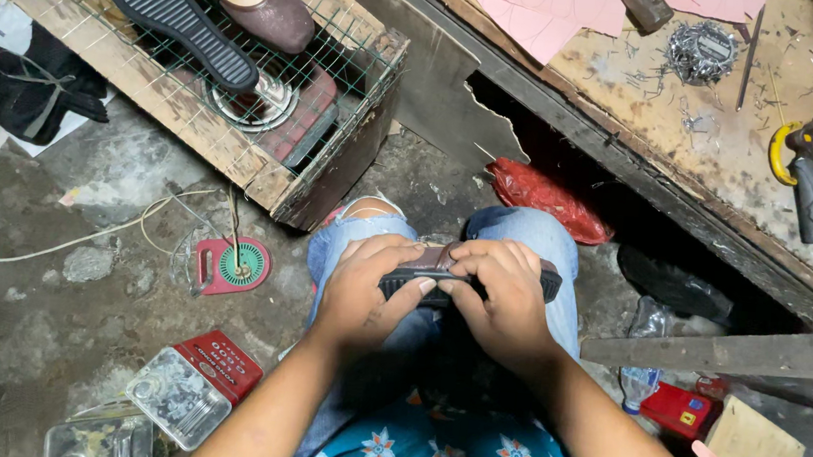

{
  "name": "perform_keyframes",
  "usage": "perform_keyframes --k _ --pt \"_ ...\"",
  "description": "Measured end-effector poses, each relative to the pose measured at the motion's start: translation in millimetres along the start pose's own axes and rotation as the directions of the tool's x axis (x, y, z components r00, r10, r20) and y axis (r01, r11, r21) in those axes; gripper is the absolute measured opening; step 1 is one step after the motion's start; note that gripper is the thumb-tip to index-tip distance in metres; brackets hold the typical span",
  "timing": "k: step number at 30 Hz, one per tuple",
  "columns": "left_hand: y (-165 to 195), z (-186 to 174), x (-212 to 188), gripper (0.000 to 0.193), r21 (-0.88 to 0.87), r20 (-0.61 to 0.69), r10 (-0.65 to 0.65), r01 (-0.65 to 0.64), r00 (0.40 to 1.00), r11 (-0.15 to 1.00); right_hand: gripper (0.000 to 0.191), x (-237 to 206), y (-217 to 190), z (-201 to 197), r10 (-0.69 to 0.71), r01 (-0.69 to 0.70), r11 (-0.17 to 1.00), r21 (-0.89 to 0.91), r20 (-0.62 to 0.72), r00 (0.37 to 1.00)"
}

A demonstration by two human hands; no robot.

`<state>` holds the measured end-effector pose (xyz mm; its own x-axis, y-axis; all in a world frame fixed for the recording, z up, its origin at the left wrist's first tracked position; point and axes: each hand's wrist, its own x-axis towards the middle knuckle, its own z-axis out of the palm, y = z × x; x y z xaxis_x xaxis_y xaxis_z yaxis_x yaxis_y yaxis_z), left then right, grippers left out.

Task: The person sits on the floor and repairs a brown shoe by pressing the sole and using a hammer to tap along the edges. The person handles the shoe and a hammer, working on the sole attachment.

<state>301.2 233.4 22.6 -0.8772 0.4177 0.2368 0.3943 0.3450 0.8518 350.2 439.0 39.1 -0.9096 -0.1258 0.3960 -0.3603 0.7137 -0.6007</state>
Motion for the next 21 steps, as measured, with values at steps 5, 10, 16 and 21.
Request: perform_keyframes --k 5,10,16,21 --pt "4 2 -5 0.034 0.0 -0.054 0.012 -0.012 0.998 1.0 0.035 6 -1 3 0.208 -0.21 0.973 0.098 0.027 0.978" --pt "7 -3 -7 0.034 -0.015 -0.046 0.031 -0.032 0.998 0.999 0.024 8 -1 0 0.222 -0.24 0.961 0.135 0.133 0.966" --pt "2 -6 -8 0.032 -0.016 -0.043 0.076 -0.077 0.996 0.997 0.017 3 -10 0 -0.036 0.045 0.995 -0.091 0.094 0.995" --pt "5 5 -10 0.029 0.086 -0.1 0.031 -0.022 0.995 0.996 0.018 3 -17 2 -0.034 0.045 0.994 -0.105 0.099 0.994"
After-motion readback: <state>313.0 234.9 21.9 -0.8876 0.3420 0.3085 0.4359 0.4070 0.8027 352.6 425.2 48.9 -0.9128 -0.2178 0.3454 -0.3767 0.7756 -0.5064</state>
